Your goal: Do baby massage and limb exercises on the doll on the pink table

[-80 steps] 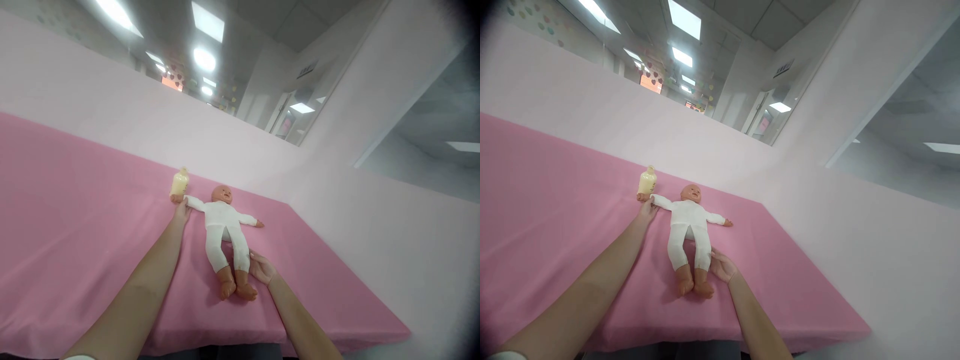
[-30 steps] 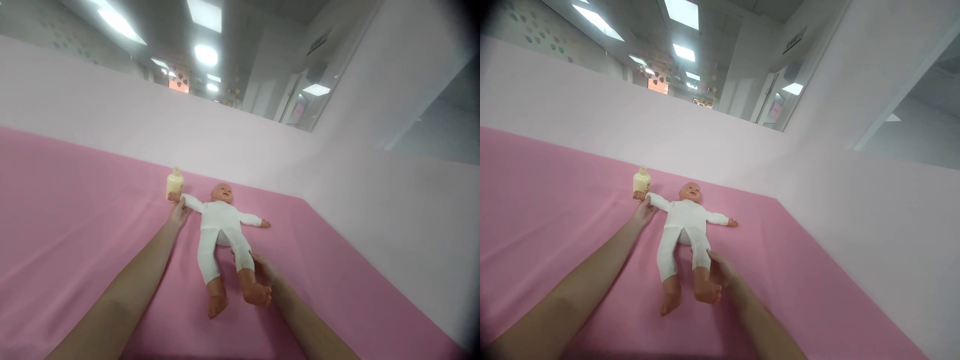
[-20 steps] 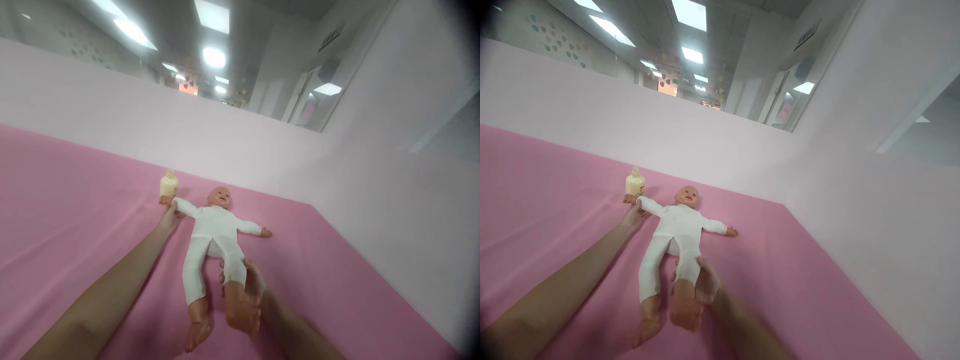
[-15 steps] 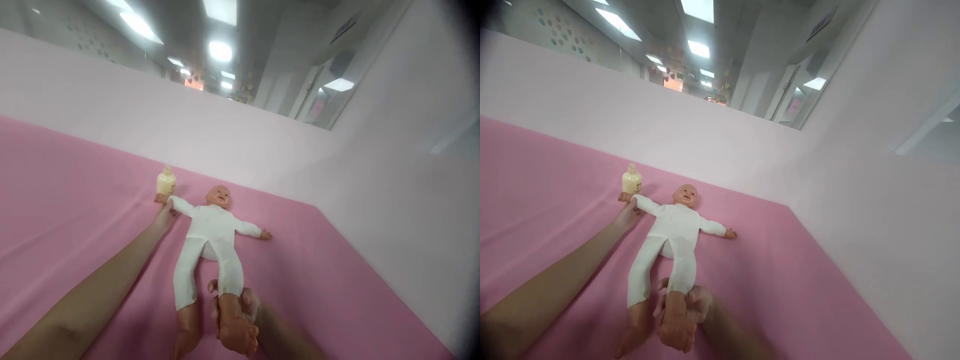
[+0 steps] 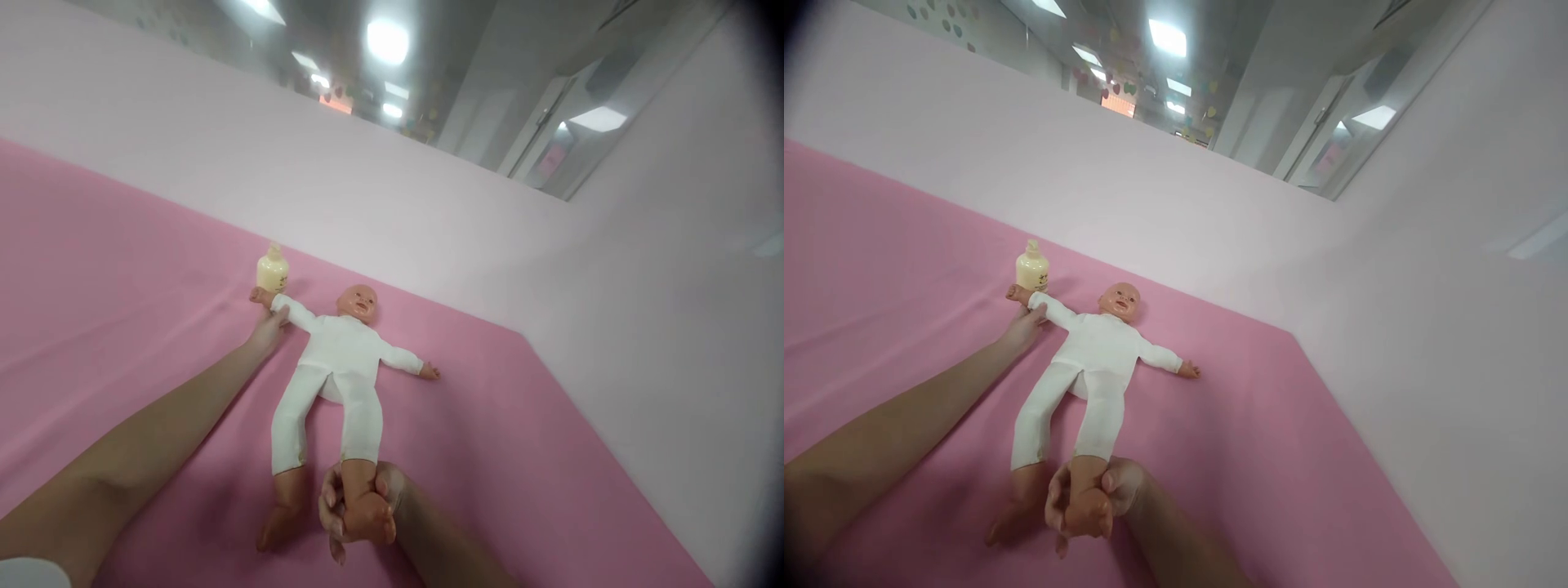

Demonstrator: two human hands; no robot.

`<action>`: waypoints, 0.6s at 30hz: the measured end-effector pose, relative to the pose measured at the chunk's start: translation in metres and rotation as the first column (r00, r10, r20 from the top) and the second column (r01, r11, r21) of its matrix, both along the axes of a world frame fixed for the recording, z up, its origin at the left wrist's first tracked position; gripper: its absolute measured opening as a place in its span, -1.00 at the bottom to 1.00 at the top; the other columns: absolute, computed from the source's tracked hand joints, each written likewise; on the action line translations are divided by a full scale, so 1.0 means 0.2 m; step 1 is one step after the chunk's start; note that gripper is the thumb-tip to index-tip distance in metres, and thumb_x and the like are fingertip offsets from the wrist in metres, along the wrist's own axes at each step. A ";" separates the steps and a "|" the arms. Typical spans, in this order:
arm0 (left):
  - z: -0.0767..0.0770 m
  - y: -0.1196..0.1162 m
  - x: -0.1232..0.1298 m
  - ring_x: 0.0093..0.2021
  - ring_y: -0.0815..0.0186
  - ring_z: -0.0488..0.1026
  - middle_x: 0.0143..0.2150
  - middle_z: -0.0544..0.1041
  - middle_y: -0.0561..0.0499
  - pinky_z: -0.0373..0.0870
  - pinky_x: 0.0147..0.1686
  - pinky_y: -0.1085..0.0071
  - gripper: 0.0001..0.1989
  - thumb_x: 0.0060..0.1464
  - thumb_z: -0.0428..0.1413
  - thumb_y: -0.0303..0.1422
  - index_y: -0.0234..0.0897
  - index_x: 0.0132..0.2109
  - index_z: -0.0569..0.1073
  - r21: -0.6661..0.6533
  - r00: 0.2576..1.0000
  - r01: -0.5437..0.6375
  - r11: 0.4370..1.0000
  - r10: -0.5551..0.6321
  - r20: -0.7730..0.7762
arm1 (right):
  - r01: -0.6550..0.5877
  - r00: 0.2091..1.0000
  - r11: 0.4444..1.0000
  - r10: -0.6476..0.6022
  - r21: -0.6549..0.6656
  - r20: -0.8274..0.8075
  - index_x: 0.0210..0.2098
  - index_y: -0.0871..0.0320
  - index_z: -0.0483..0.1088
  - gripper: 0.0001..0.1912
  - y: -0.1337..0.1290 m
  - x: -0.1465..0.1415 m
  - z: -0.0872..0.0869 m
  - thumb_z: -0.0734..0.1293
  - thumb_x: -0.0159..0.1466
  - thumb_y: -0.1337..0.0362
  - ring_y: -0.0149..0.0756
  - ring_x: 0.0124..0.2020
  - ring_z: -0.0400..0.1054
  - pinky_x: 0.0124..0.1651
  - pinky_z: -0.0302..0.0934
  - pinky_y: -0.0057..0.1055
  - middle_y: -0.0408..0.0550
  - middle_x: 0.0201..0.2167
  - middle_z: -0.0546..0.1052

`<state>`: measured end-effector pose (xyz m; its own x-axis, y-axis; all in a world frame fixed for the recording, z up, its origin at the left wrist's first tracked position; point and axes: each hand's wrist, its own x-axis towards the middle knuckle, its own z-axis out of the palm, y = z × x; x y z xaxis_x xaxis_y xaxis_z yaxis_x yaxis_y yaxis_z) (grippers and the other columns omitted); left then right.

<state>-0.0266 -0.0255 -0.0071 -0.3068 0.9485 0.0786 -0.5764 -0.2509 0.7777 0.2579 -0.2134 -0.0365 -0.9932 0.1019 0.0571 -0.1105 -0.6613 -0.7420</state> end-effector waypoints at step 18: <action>0.02 -0.11 0.15 0.23 0.11 0.34 0.18 0.43 -0.18 0.22 0.28 0.06 -0.59 0.26 -0.01 -0.27 -0.27 0.20 0.33 0.278 0.542 0.218 0.935 0.121 -0.832 | 0.271 0.898 0.960 -0.278 -0.067 -0.342 -0.55 0.13 0.24 -0.25 0.23 -0.18 0.31 0.02 0.22 -0.44 -0.40 -0.55 0.14 -0.20 0.31 -0.23 -0.22 -0.65 0.22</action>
<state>0.0033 -0.0478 -0.0032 0.1046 0.8242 0.5565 0.2640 -0.5625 0.7835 0.2227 -0.1664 0.0253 -0.8443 0.3718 0.3860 -0.5359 -0.5802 -0.6133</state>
